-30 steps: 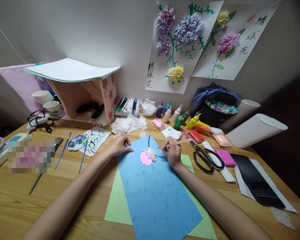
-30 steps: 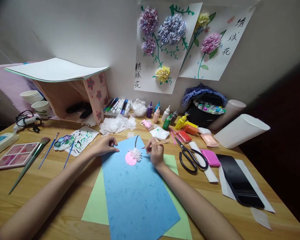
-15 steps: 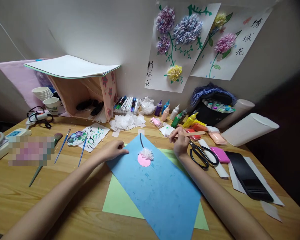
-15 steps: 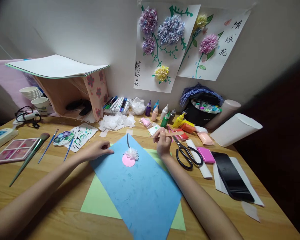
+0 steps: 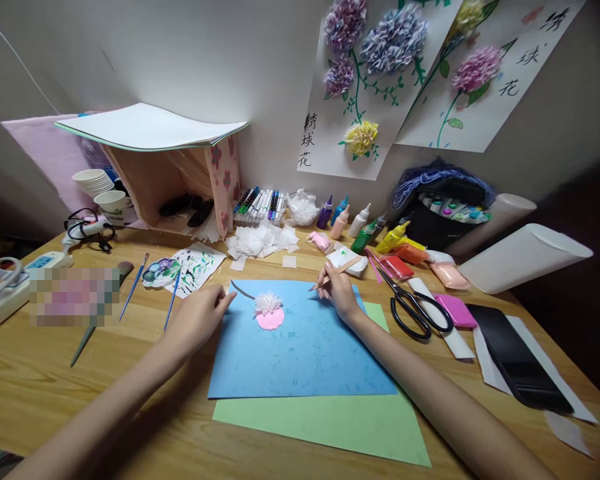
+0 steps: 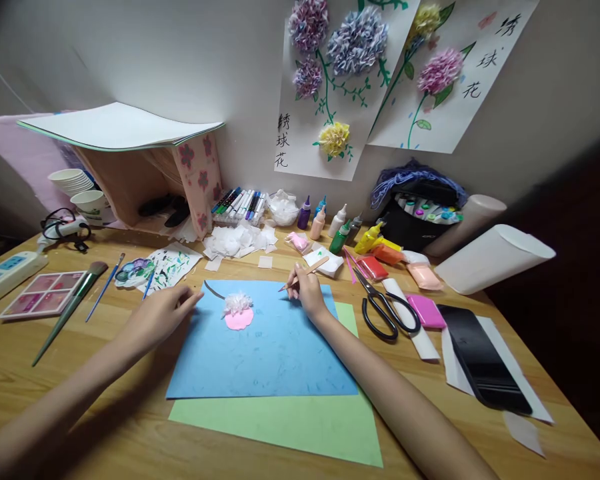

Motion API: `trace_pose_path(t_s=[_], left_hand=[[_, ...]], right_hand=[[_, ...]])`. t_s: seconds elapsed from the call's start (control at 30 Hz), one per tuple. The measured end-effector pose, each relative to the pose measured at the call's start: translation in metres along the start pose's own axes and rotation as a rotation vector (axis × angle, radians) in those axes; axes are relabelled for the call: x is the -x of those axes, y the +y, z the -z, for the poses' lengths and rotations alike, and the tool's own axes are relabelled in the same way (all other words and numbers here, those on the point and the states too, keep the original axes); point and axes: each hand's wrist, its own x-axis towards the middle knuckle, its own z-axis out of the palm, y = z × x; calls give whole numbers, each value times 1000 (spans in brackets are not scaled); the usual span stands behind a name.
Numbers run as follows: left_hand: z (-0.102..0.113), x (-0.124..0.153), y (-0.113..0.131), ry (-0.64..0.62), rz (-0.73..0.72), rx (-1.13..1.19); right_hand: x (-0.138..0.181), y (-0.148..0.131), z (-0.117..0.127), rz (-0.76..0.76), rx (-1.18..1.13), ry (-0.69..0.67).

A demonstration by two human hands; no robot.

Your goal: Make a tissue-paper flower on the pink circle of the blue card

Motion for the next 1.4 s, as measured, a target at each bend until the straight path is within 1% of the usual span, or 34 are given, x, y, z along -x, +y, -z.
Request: trace_pose_path(t_s=[0.07,0.1,0.17,0.23,0.33,0.4,0.47,0.53,0.6,0.63,0.67,0.7,0.77,0.83,0.87,0.9,1.0,1.1,1.17,1.23,1.3,1.4], left_hand=[[-1,-27,22,82,-151,3],[-5,-44,33,101,-218,17],[-15,-79,54,120,-318,18],[-27,-111,68,98,-381,3],[-44,-144,78,48,-409,-21],[-51,-155,78,26,-425,-15],[-51,-159,75,11,-437,2],[-44,-155,72,15,-439,28],[-30,-143,70,30,-428,98],[-21,-133,69,27,-411,234],[-13,-122,68,-7,-398,372],[-5,-109,67,-65,-378,493],[5,-81,63,-226,-353,695],[3,-56,58,-402,-305,750],[-2,-47,55,-427,-284,735],[-9,-39,51,-398,-283,690],[-32,-29,43,-149,-313,463],[-46,-29,39,-6,-398,333],[-49,-30,38,58,-442,285],[-49,-31,38,107,-465,248],[-50,-32,38,128,-470,227],[-51,-34,37,137,-455,219]], right_hand=[[-2,4,1,-37,-26,-5],[-3,5,1,-45,-31,0],[-5,6,2,-50,-26,8],[-5,6,2,-46,-9,11],[-6,7,0,-34,9,29],[-6,8,-1,-20,21,46],[-7,9,-3,-5,35,62],[-7,10,-5,7,48,95],[-9,11,-9,15,57,147],[-9,12,-11,18,63,175],[-10,12,-12,18,68,196],[-11,12,-14,15,71,210],[-12,12,-16,7,69,221],[-12,10,-17,3,60,211],[-12,10,-17,6,57,201],[-10,9,-17,16,58,185],[-1,7,-18,79,80,97],[9,5,-21,151,160,-73],[14,3,-22,182,235,-211],[17,1,-23,215,320,-320],[18,0,-25,256,406,-379],[17,-3,-26,302,491,-407]])
